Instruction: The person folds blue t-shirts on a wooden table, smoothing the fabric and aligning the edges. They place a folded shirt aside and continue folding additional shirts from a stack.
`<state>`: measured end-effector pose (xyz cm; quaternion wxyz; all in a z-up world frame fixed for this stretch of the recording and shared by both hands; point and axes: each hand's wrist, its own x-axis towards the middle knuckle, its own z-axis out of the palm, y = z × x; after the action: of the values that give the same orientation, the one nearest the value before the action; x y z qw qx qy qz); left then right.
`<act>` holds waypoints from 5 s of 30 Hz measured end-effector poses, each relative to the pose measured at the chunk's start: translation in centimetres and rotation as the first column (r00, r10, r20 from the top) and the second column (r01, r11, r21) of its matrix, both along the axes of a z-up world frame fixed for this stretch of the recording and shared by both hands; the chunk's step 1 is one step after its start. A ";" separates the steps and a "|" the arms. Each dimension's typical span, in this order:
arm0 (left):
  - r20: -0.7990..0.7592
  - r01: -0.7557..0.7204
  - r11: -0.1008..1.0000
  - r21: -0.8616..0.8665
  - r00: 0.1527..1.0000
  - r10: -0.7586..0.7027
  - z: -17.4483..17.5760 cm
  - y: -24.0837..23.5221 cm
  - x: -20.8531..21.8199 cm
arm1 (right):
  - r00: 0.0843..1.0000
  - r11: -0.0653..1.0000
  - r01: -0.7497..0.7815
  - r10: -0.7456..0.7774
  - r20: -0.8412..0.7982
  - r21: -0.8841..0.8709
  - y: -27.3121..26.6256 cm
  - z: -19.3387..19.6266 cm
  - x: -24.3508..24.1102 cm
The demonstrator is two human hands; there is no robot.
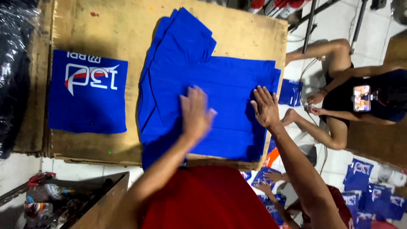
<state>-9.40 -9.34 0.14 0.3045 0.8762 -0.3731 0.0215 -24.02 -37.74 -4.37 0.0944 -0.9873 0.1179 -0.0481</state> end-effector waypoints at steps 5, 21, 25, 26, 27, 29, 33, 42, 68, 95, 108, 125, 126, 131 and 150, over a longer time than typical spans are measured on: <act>-0.176 0.332 0.943 0.012 0.929 -0.324 -10.4 -8.8 -18.1 | 0.999 0.999 0.042 -0.042 0.029 0.002 -4.7 -3.0 0.0; -0.794 -0.025 0.998 -0.061 0.608 -0.033 -7.0 -7.0 -16.6 | 0.947 0.760 0.320 -0.252 -0.197 0.566 -4.1 1.6 4.8; -0.788 -0.265 0.868 -0.420 0.581 -0.204 -9.0 0.2 -13.4 | 0.960 0.703 0.280 -0.196 -0.200 0.654 1.4 5.1 10.7; -0.786 -0.270 0.866 -0.422 0.584 -0.201 -9.0 2.1 -12.1 | 0.962 0.706 0.273 -0.190 -0.197 0.654 3.1 4.5 12.7; -0.882 -0.451 0.838 -0.307 0.467 -0.072 -9.0 4.0 -10.8 | 0.961 0.734 0.268 -0.156 -0.230 0.624 4.8 3.9 14.7; -0.949 -0.616 0.771 -0.162 0.311 0.049 -9.3 7.2 -8.6 | 0.956 0.763 0.257 -0.111 -0.271 0.594 8.5 2.4 18.3; -0.941 -0.786 0.615 -0.071 0.257 0.220 -7.8 9.6 -5.8 | 0.935 0.819 0.214 -0.014 -0.355 0.533 13.8 2.6 22.3; -0.841 -0.755 0.656 -0.014 0.363 0.400 -3.5 9.0 -6.2 | 0.948 0.826 -0.080 0.236 -0.213 0.559 9.7 2.7 20.4; -0.152 -0.365 0.899 0.241 0.901 0.406 -3.7 6.5 -3.6 | 0.942 0.760 -0.311 0.325 0.080 0.571 11.0 -1.1 21.4; -0.245 -0.634 0.764 0.119 0.727 0.641 -3.9 8.7 -7.7 | 0.898 0.799 -0.434 0.423 0.124 0.417 10.2 -4.4 22.2; -0.369 -0.709 0.566 0.421 0.436 0.821 -3.6 8.0 -7.2 | 0.880 0.853 -0.317 0.428 -0.206 0.415 11.9 -1.1 25.3; -0.581 -0.836 0.493 0.241 0.283 0.763 -5.5 9.0 -7.9 | 0.861 0.786 -0.345 0.482 -0.160 0.513 12.1 2.4 24.7; -0.571 -0.839 0.498 0.217 0.305 0.762 -5.0 9.0 -7.8 | 0.877 0.767 -0.339 0.468 -0.113 0.545 12.1 1.8 24.7; -0.534 -0.831 0.501 0.241 0.317 0.784 -3.2 9.1 -6.9 | 0.896 0.780 -0.397 0.445 0.019 0.484 11.8 1.1 24.8; -0.933 -0.972 -0.078 -0.221 0.187 0.306 -1.6 7.7 -3.1 | 0.988 0.337 -0.058 0.157 0.004 0.940 10.2 6.2 22.6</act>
<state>-12.50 -1.59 -1.49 0.7276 0.5753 0.3674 0.0681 -1.42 -27.51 1.85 0.6400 -0.7619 0.0629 0.0775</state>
